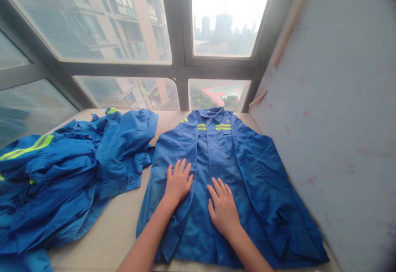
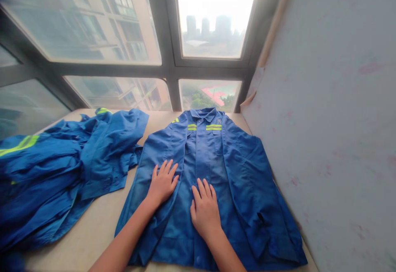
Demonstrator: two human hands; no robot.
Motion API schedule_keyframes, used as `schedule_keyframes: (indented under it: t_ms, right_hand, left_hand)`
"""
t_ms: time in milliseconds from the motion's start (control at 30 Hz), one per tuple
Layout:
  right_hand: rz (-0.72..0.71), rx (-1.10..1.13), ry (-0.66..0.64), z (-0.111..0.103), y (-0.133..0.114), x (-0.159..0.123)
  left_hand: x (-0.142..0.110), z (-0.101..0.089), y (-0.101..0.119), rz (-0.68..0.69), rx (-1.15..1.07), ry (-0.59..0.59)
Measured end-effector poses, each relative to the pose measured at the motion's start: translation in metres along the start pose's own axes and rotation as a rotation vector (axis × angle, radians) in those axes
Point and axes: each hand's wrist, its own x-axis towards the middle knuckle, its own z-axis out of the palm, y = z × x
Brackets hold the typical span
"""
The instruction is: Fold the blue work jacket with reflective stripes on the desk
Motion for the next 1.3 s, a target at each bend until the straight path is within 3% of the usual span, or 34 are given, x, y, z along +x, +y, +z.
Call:
schedule_keyframes:
  t_ms: [67, 167, 300, 400, 567, 700, 833, 967, 1033, 1100, 1200, 1300]
  right_hand:
    - [0.001, 0.010, 0.014, 0.000, 0.002, 0.007]
    - [-0.003, 0.042, 0.038, 0.002, 0.007, 0.009]
    - [0.011, 0.115, 0.075, 0.008, 0.007, 0.008]
    - [0.011, 0.207, 0.126, 0.006, 0.007, 0.008]
    - [0.009, 0.429, 0.290, -0.026, 0.041, -0.013]
    - [0.127, 0.214, 0.403, -0.059, 0.093, -0.067]
    - [0.162, 0.133, 0.348, -0.068, 0.117, -0.130]
    - [0.274, 0.155, 0.323, -0.074, 0.123, -0.166]
    - [0.417, 0.143, 0.405, -0.081, 0.135, -0.171]
    - [0.579, 0.175, 0.457, -0.088, 0.152, -0.169]
    - [0.812, 0.431, 0.463, -0.092, 0.172, -0.163]
    - [0.926, 0.711, 0.490, -0.091, 0.177, -0.159]
  left_hand:
    - [-0.021, -0.014, 0.006, -0.009, 0.026, 0.017]
    - [-0.073, -0.024, 0.007, -0.012, 0.050, 0.030]
    - [-0.145, -0.010, 0.007, -0.092, 0.102, 0.100]
    - [-0.171, 0.006, 0.010, -0.062, 0.116, 0.155]
    - [-0.169, 0.006, 0.000, -0.045, 0.094, 0.140]
    - [-0.166, 0.001, -0.017, -0.016, 0.091, 0.127]
    - [-0.164, -0.002, -0.021, -0.057, 0.089, 0.116]
    - [-0.144, -0.019, -0.015, -0.151, 0.081, -0.065]
    - [-0.127, -0.032, -0.001, -0.154, 0.043, -0.113]
    - [-0.110, -0.046, 0.028, -0.092, -0.058, -0.078]
    - [-0.094, -0.062, 0.100, 0.084, -0.370, -0.099]
    - [-0.091, -0.068, 0.186, 0.213, -0.725, -0.286]
